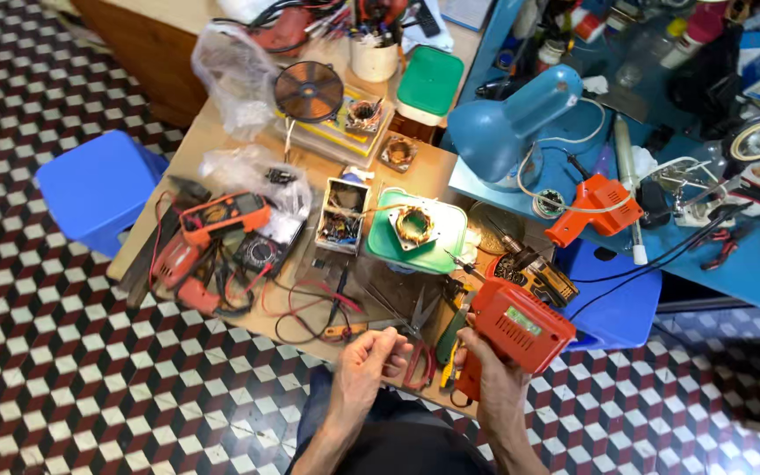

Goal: The person uses a heat gun to apply heat to a copper-wound electrical component on a workbench. They then use pliers to adjust wires and continue heating the component. The person handles the component and tools throughout the process.

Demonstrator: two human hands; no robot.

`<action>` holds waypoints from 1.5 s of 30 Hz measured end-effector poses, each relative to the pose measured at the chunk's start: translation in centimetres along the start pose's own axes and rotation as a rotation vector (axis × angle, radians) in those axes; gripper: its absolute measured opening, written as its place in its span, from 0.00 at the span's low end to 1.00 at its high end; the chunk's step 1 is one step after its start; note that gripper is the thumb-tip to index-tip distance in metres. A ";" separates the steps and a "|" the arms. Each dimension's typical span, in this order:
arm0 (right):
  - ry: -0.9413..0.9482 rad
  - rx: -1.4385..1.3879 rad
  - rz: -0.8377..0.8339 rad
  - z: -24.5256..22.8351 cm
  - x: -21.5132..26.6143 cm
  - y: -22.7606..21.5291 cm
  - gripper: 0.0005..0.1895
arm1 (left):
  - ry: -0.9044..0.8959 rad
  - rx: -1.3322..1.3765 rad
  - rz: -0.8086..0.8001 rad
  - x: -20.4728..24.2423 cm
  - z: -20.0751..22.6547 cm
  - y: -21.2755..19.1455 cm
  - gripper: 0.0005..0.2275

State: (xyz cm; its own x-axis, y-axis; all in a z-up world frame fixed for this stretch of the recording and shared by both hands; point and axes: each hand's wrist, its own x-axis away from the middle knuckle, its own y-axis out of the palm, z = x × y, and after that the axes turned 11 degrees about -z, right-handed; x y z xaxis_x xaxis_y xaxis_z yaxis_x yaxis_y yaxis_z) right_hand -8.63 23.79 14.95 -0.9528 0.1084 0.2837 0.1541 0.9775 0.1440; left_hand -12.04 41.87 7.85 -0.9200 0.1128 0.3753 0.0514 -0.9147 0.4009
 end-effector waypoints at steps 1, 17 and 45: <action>0.031 -0.026 0.027 -0.8 -0.3 0.9 0.15 | -0.053 0.001 -0.027 -0.9 0.3 0.0 0.16; -0.471 1.000 0.188 7.8 0.2 1.3 0.17 | -0.342 0.252 -0.434 -15.6 10.2 1.4 0.22; -0.423 0.722 0.061 2.2 -3.1 1.2 0.21 | -0.572 0.308 -0.409 -18.0 11.3 4.1 0.12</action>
State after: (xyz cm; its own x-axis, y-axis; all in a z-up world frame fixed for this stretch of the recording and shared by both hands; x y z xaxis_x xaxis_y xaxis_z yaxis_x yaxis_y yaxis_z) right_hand -6.04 25.05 12.18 -0.9882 0.0830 -0.1288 0.1404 0.8278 -0.5432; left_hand 9.10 40.53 12.20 -0.5495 0.6786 0.4874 -0.0664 -0.6170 0.7841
